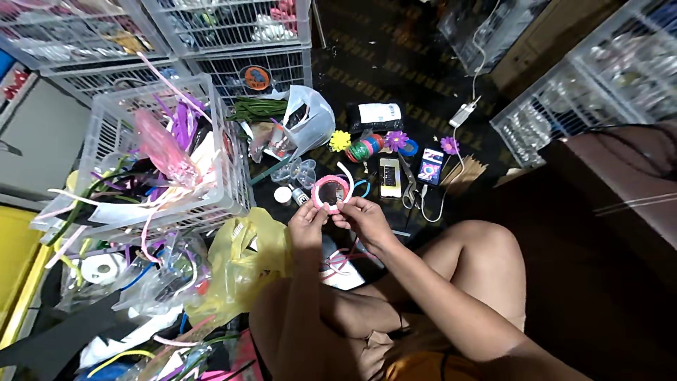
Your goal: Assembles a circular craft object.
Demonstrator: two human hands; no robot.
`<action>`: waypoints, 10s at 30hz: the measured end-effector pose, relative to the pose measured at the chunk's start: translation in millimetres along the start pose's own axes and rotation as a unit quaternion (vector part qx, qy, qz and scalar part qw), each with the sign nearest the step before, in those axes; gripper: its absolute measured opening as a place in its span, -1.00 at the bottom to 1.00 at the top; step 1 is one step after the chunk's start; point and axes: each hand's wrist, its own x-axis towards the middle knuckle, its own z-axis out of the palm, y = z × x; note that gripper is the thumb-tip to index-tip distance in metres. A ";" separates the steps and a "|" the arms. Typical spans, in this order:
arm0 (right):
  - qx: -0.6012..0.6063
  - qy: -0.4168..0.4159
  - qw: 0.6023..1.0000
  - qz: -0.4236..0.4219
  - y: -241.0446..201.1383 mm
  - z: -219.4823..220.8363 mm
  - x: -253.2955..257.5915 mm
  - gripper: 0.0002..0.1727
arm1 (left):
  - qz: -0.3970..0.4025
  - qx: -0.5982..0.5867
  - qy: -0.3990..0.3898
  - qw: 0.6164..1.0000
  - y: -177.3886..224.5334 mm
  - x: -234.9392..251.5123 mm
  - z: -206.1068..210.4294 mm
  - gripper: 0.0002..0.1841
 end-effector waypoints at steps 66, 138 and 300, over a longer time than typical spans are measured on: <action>-0.393 -0.084 0.898 -0.180 -23.2 -52.4 22.4 -0.56 | -0.008 0.181 -0.070 0.981 -15.0 -3.2 14.8 -0.79; -0.550 -0.098 0.808 -0.186 -42.9 -90.8 6.3 -0.52 | -0.004 0.243 -0.015 0.970 -9.8 9.8 0.0 -0.82; -0.195 -0.064 0.976 -0.073 -24.4 -4.9 1.3 -0.77 | -0.065 -0.216 0.006 0.974 10.8 -9.5 5.9 -0.76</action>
